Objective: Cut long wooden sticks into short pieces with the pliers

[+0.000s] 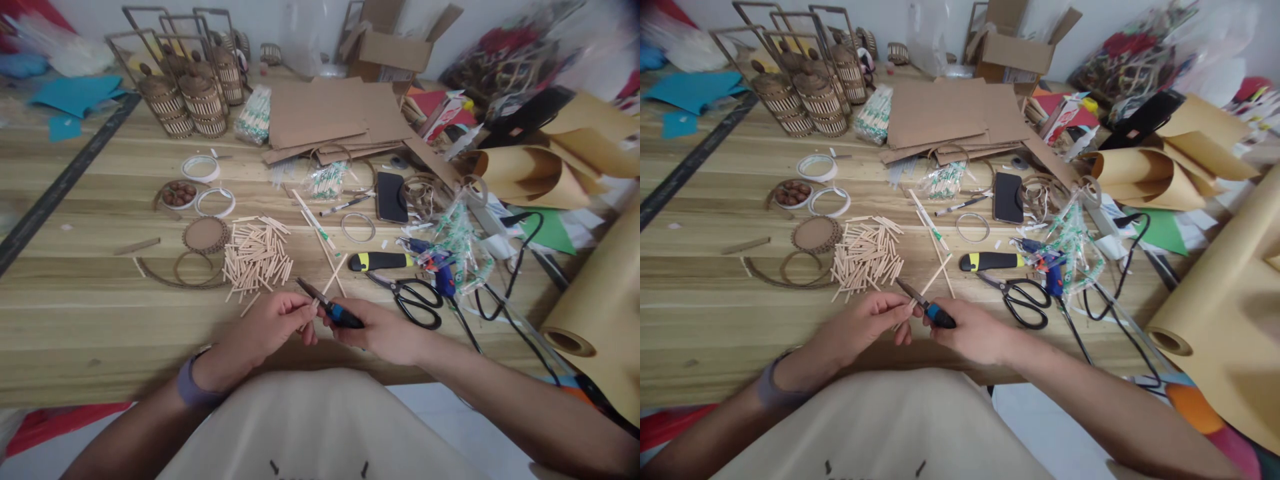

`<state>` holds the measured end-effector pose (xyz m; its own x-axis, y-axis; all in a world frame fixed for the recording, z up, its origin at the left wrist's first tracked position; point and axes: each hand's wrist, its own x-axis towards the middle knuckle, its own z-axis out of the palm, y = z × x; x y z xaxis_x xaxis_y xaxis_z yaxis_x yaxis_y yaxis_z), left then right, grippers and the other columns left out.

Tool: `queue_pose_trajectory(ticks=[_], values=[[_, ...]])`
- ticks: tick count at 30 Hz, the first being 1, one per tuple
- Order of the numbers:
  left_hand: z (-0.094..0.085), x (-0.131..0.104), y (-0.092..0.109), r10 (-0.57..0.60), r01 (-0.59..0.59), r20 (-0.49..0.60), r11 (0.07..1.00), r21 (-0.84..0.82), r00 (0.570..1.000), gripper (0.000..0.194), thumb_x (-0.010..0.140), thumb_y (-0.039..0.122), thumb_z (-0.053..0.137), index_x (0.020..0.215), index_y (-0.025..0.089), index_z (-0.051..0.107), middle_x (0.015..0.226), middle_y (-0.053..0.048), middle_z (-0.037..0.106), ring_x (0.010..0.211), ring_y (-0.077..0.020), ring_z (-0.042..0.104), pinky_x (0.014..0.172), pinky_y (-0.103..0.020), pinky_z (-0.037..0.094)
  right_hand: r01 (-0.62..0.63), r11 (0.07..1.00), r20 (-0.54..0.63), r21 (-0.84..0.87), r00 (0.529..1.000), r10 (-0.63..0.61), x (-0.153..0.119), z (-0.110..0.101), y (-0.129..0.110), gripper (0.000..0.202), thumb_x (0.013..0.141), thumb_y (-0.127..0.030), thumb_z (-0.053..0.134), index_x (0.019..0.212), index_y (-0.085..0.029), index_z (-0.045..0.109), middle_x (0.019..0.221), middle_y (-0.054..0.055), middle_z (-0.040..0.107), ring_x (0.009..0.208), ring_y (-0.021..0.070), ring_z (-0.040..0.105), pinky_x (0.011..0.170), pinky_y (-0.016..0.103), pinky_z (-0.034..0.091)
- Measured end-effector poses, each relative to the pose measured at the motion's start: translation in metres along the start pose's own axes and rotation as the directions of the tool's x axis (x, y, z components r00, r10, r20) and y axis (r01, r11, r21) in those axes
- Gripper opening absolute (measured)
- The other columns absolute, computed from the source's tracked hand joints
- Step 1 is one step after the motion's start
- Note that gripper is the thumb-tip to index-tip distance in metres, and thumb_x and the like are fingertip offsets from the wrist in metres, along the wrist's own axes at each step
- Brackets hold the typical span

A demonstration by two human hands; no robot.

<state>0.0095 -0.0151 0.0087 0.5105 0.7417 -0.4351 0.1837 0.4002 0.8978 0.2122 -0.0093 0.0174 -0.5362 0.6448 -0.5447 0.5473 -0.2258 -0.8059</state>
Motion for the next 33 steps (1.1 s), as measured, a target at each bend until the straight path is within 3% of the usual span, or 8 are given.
queue_pose_trajectory(ticks=[8,11,15,17,19,23,29,33], values=[[-0.016,-0.006,-0.001,0.076,-0.071,-0.073,0.995,0.064,0.994,0.036,0.092,0.041,0.051,0.063,0.021,0.059,0.061,0.0,0.062,0.073,-0.0188,0.063,0.083,-0.031,0.046,0.072,0.985,0.035,0.158,0.996,-0.078,-0.002,-0.003,0.006,0.023,0.083,-0.035,0.061,0.098,-0.018,0.06,0.092,0.003,0.061,0.087,0.0184,0.055,0.075,0.029,0.043],[-0.025,-0.009,0.0,0.073,-0.054,-0.169,0.992,0.111,0.983,0.034,0.091,0.04,0.051,0.065,0.021,0.059,0.063,-0.001,0.064,0.08,-0.0209,0.064,0.085,-0.031,0.046,0.078,0.997,-0.15,-0.027,0.985,-0.081,-0.008,-0.01,0.009,0.02,0.087,-0.039,0.058,0.092,-0.019,0.059,0.089,0.004,0.062,0.083,0.0191,0.057,0.075,0.031,0.045],[-0.026,-0.005,-0.001,0.039,0.004,-0.133,0.95,0.311,0.99,0.033,0.094,0.042,0.047,0.075,0.02,0.063,0.07,-0.002,0.069,0.074,-0.0203,0.062,0.075,-0.03,0.044,0.12,0.911,-0.476,-0.395,0.821,-0.315,-0.007,-0.01,0.006,0.011,0.092,-0.032,0.05,0.094,-0.022,0.054,0.09,0.006,0.064,0.083,0.0216,0.06,0.077,0.035,0.047],[-0.022,-0.002,-0.001,0.039,0.01,-0.104,0.903,0.429,0.994,0.034,0.096,0.038,0.043,0.073,0.02,0.062,0.074,-0.002,0.071,0.074,-0.0203,0.063,0.072,-0.03,0.042,0.212,0.825,-0.468,-0.524,0.737,-0.487,-0.001,-0.005,0.003,0.01,0.092,-0.027,0.051,0.101,-0.023,0.054,0.113,0.012,0.065,0.104,0.026,0.061,0.087,0.04,0.048],[-0.017,0.0,-0.001,0.053,0.004,-0.1,0.864,0.503,0.994,0.032,0.096,0.033,0.042,0.073,0.021,0.06,0.077,-0.002,0.073,0.075,-0.0204,0.064,0.071,-0.029,0.042,0.281,0.75,-0.411,-0.599,0.695,-0.589,0.008,0.001,0.002,0.014,0.093,-0.024,0.052,0.107,-0.023,0.053,0.133,0.016,0.057,0.122,0.0283,0.055,0.097,0.044,0.046],[-0.008,0.001,-0.001,0.098,0.04,-0.165,0.737,0.675,0.981,0.029,0.096,0.025,0.04,0.074,0.021,0.057,0.078,-0.005,0.072,0.075,-0.0213,0.066,0.07,-0.03,0.041,0.113,0.71,-0.416,-0.695,0.742,-0.526,0.026,0.013,0.004,0.014,0.094,-0.026,0.052,0.107,-0.02,0.055,0.11,0.014,0.066,0.102,0.0289,0.063,0.083,0.039,0.049],[-0.002,0.002,-0.003,0.137,0.166,-0.238,0.4,0.901,0.962,0.033,0.099,0.025,0.033,0.092,0.017,0.064,0.083,-0.015,0.073,0.077,-0.0288,0.069,0.064,-0.034,0.037,-0.073,0.67,-0.485,-0.739,0.747,-0.455,0.035,0.021,0.006,0.012,0.093,-0.025,0.053,0.102,-0.018,0.057,0.095,0.012,0.065,0.085,0.0276,0.061,0.07,0.034,0.042],[0.003,0.007,-0.003,0.114,0.209,-0.263,0.35,0.913,0.958,0.034,0.1,0.027,0.033,0.094,0.018,0.066,0.081,-0.015,0.072,0.075,-0.0281,0.069,0.064,-0.034,0.039,-0.16,0.661,-0.535,-0.733,0.736,-0.414,0.039,0.029,0.002,0.012,0.093,-0.027,0.053,0.101,-0.018,0.057,0.094,0.012,0.066,0.084,0.028,0.061,0.069,0.034,0.039]])
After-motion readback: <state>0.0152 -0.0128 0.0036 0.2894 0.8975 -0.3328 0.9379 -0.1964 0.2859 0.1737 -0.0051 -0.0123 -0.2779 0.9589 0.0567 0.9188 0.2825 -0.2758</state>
